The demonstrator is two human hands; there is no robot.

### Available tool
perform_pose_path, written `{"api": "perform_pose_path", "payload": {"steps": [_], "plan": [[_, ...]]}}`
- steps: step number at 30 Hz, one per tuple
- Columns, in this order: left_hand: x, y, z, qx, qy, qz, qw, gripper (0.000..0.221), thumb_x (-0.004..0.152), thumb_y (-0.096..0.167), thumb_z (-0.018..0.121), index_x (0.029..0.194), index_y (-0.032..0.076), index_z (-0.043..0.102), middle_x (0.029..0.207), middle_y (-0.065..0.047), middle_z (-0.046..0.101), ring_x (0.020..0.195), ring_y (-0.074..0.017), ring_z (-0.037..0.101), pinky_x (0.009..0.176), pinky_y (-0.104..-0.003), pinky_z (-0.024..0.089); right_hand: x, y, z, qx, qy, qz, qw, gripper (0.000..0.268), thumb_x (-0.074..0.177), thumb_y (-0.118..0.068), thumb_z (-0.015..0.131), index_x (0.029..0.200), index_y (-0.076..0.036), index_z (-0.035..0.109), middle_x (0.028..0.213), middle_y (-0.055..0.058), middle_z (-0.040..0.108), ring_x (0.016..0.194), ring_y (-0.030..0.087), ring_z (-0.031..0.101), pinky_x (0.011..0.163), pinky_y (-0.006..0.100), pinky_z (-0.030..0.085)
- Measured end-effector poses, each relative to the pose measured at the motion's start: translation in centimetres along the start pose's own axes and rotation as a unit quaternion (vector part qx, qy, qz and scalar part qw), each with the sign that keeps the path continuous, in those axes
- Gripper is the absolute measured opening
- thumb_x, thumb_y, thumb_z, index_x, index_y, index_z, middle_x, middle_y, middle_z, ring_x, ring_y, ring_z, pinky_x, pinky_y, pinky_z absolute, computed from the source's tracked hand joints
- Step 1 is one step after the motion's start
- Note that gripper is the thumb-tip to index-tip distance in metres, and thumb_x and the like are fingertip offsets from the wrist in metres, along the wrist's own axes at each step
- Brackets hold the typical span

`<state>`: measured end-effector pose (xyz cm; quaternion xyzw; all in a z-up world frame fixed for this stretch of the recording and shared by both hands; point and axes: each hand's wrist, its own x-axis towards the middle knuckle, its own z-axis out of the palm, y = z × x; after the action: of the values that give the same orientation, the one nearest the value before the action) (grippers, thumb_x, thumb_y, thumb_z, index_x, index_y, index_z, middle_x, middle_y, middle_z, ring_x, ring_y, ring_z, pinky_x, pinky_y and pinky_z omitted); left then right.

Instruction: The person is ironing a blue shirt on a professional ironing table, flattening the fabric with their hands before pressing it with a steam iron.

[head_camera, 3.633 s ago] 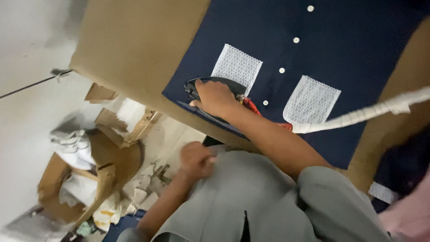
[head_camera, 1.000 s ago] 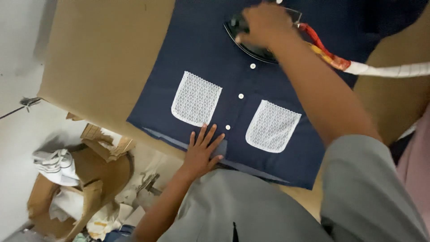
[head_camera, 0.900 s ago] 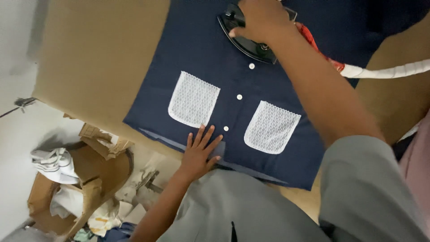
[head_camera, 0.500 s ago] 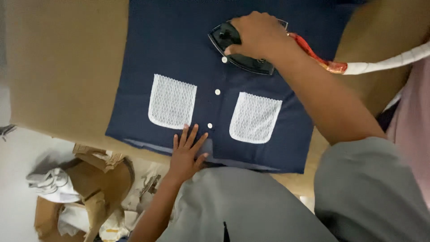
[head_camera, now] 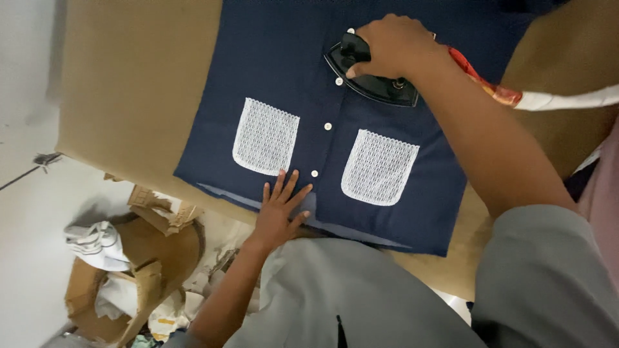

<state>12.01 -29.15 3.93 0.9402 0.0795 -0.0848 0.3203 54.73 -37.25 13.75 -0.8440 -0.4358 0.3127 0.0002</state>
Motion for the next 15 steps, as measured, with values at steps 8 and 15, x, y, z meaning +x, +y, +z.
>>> {"api": "perform_pose_path", "payload": {"steps": [8, 15], "plan": [[0.4, -0.8, 0.0, 0.073, -0.013, 0.026, 0.997, 0.061, 0.104, 0.047, 0.055, 0.161, 0.032, 0.036, 0.174, -0.005, 0.014, 0.161, -0.0372, 0.008, 0.12, -0.069, 0.017, -4.6, 0.8, 2.3, 0.076, 0.109, 0.099, 0.986, 0.057, 0.096, -0.058, 0.074, 0.122, -0.008, 0.066, 0.114, 0.027, 0.068, 0.104, 0.048, 0.064, 0.083, 0.058, 0.051], [0.0, -3.0, -0.7, 0.164, -0.051, 0.083, 0.982, 0.075, 0.097, 0.057, 0.063, 0.163, 0.038, 0.032, 0.174, -0.007, 0.002, 0.158, -0.0469, -0.001, 0.116, -0.072, 0.017, -15.5, -2.5, 7.9, 0.092, 0.283, 0.171, 0.939, 0.06, 0.1, -0.058, 0.08, 0.112, -0.001, 0.062, 0.092, 0.025, 0.073, 0.082, 0.05, 0.069, 0.066, 0.057, 0.051]]}}
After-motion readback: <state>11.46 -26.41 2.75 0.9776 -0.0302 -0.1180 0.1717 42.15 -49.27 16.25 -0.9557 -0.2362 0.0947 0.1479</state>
